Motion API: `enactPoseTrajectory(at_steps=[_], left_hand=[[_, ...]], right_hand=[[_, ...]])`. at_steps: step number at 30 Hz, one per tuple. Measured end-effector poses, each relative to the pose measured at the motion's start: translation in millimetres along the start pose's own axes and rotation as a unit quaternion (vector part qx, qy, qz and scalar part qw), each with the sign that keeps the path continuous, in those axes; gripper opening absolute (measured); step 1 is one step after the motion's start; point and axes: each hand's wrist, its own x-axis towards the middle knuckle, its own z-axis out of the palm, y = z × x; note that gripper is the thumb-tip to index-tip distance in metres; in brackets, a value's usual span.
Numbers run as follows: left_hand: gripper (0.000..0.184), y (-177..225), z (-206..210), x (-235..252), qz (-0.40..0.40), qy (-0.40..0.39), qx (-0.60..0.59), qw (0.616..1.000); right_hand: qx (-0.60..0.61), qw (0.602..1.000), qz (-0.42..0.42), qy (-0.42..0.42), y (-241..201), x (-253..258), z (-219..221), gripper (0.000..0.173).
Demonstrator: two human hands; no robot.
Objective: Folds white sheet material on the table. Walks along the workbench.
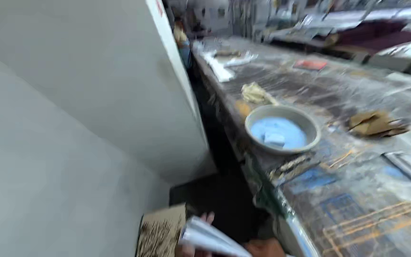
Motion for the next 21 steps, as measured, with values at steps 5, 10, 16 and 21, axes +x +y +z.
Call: enactPoseTrajectory(at_steps=[5, 10, 16, 21], left_hand=[[0.050, 15, -30, 55, -0.001, 0.093, -0.065, 0.994], [0.033, 47, -66, 116, -0.014, 0.129, -0.067, 0.989], [0.032, 80, -115, 185, -0.024, 0.169, -0.072, 0.983], [0.029, 109, -155, 233, -0.043, 0.149, 0.013, 0.988]], right_hand=[[0.012, 0.997, -0.079, 0.010, 25, 39, 37, 0.037], [-0.002, 0.995, -0.089, -0.034, 26, 101, 65, 0.038], [-0.036, 0.989, -0.124, -0.076, 17, 184, 95, 0.035], [-0.064, 0.983, -0.137, -0.105, 10, 239, 115, 0.032]])
